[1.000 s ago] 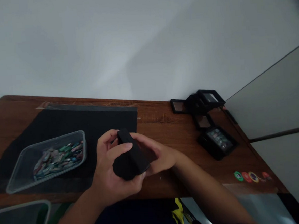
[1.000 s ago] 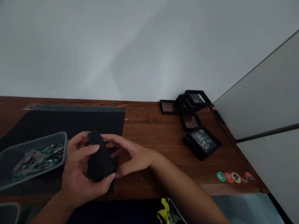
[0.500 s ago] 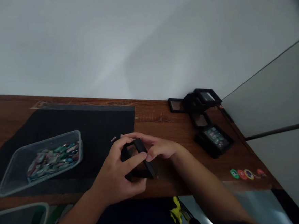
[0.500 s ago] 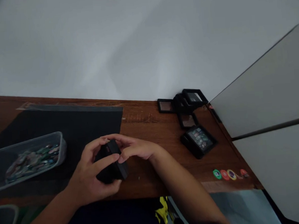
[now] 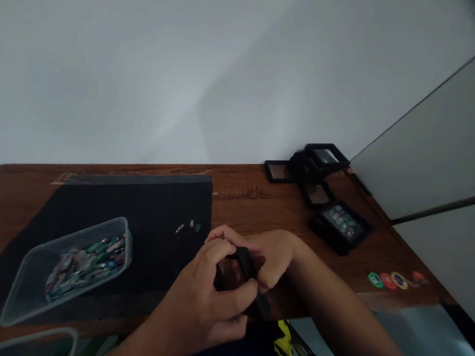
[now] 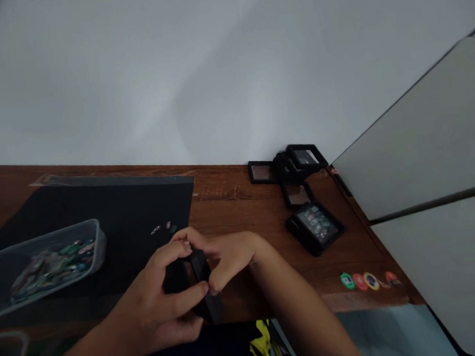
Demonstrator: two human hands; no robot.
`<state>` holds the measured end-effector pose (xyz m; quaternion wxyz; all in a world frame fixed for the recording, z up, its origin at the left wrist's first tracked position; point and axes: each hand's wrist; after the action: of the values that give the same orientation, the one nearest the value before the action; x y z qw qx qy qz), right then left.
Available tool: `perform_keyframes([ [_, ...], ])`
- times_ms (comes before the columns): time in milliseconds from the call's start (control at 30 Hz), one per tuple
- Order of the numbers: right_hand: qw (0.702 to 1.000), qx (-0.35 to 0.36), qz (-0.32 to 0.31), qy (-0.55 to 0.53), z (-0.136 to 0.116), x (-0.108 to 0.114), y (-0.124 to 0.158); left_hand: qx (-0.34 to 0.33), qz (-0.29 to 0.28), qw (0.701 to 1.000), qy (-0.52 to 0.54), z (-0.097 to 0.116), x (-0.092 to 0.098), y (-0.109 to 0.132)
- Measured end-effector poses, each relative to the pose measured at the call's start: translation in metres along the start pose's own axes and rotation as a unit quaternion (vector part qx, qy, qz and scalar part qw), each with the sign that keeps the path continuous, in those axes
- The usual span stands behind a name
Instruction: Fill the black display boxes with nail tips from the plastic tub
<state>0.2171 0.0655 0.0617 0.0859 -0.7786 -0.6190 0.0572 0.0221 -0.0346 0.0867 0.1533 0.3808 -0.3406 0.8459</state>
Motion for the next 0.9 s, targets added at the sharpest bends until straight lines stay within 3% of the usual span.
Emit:
perform_keyframes([
  [100,0.997,-0.017,-0.023,-0.070,-0.004,0.003,0.000,0.045,0.002,0.999,-0.018,0.006,-0.001,-0.003],
  [233,0.994,-0.094,0.024,-0.041,-0.014,0.005,0.005,0.106,0.023,0.994,-0.018,0.006,-0.015,-0.003],
  [500,0.975,-0.207,0.056,-0.052,-0.020,0.012,0.012,0.083,0.073,0.993,0.037,-0.008,-0.042,-0.002],
  [733,0.984,-0.163,0.002,-0.073,0.004,0.013,0.011,0.043,0.115,0.991,0.061,-0.014,-0.057,0.011],
  [900,0.990,-0.132,0.015,-0.038,0.001,0.007,0.004,0.065,0.108,0.991,0.051,-0.017,-0.056,0.019],
])
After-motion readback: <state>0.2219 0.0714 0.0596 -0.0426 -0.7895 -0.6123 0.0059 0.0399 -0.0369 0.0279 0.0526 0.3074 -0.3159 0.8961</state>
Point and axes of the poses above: each hand's wrist, its own y-axis away from the middle knuckle, its own x-axis out of the back of the hand, z = x × y, and after that the axes turned 11 degrees about x, right-handed
